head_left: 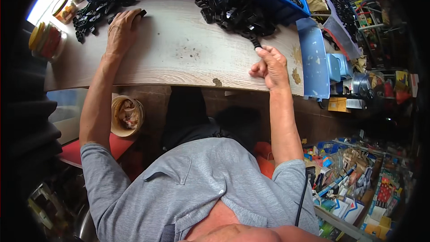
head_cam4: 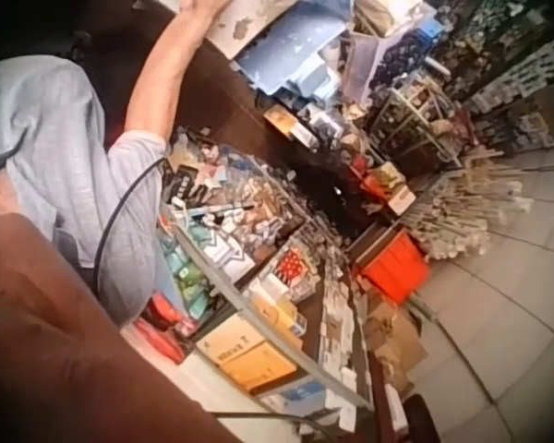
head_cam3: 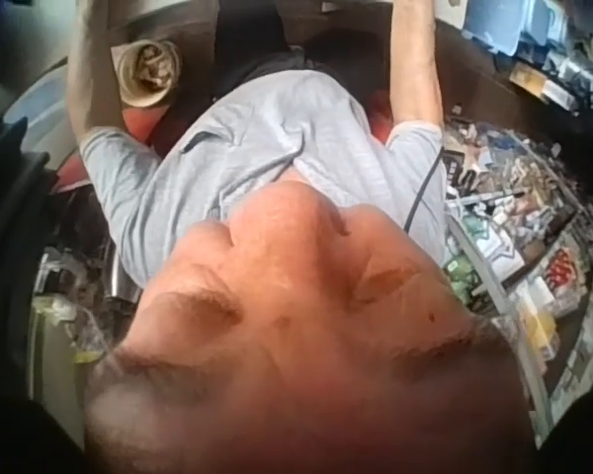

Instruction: Assembling small black plastic components by hand at a workbench.

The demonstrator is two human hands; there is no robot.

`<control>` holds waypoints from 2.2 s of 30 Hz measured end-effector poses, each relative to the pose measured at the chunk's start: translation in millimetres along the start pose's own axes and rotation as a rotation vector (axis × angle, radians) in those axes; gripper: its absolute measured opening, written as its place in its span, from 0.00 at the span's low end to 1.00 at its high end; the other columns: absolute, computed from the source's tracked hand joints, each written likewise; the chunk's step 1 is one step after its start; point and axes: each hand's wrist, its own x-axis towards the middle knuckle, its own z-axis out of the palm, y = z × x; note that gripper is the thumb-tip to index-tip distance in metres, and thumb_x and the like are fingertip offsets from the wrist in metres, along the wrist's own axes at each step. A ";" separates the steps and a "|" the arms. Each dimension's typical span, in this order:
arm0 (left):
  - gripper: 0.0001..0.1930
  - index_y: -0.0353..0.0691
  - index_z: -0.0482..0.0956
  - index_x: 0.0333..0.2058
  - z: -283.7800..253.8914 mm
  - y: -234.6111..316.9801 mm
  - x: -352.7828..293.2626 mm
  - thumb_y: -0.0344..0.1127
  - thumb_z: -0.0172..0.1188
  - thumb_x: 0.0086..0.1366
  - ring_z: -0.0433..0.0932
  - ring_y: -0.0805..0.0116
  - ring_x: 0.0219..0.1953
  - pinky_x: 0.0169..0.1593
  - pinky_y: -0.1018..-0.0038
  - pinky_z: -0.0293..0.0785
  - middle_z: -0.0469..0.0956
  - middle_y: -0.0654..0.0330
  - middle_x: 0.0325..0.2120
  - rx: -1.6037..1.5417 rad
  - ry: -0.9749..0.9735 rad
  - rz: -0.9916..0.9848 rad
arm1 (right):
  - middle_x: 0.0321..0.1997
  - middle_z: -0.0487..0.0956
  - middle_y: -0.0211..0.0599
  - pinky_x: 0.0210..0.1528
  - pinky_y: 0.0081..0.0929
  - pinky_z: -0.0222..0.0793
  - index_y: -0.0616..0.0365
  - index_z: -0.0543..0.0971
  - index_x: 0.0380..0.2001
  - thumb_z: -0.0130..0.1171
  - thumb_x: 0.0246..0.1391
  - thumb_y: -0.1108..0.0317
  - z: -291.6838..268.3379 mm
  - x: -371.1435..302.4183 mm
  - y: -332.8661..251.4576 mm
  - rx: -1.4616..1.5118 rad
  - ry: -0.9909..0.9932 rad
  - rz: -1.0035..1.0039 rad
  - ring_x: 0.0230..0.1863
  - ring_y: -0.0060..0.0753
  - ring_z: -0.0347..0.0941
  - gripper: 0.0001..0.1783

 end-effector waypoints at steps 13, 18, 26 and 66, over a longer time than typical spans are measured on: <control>0.13 0.42 0.84 0.48 -1.1 23.7 -2.3 0.37 0.61 0.68 0.81 0.52 0.46 0.53 0.62 0.76 0.84 0.55 0.41 -0.018 -0.059 -0.032 | 0.13 0.70 0.26 0.25 0.34 0.83 0.60 0.78 0.51 0.71 0.54 0.67 -14.6 11.2 -16.2 -0.082 0.241 -0.120 0.15 0.25 0.73 0.22; 0.15 0.41 0.81 0.51 -4.0 47.2 -9.6 0.29 0.60 0.66 0.80 0.52 0.48 0.54 0.62 0.76 0.84 0.55 0.44 -0.009 -0.116 -0.009 | 0.15 0.71 0.25 0.18 0.23 0.78 0.57 0.79 0.57 0.73 0.51 0.69 32.4 23.4 -19.2 -0.379 0.081 -0.083 0.13 0.18 0.70 0.28; 0.18 0.38 0.80 0.52 -12.7 81.1 -21.1 0.25 0.62 0.63 0.81 0.52 0.49 0.53 0.60 0.78 0.84 0.52 0.44 -0.100 -0.111 0.105 | 0.21 0.78 0.29 0.12 0.19 0.67 0.55 0.83 0.54 0.70 0.54 0.70 58.9 32.0 -16.5 -0.683 0.208 -0.103 0.13 0.16 0.67 0.22; 0.15 0.38 0.83 0.50 22.9 209.6 -19.6 0.28 0.61 0.64 0.83 0.54 0.45 0.52 0.63 0.78 0.84 0.55 0.42 -0.612 -0.238 0.303 | 0.16 0.71 0.23 0.12 0.20 0.61 0.61 0.80 0.43 0.64 0.53 0.75 57.1 -1.4 -5.1 -0.550 -0.209 0.004 0.14 0.16 0.66 0.12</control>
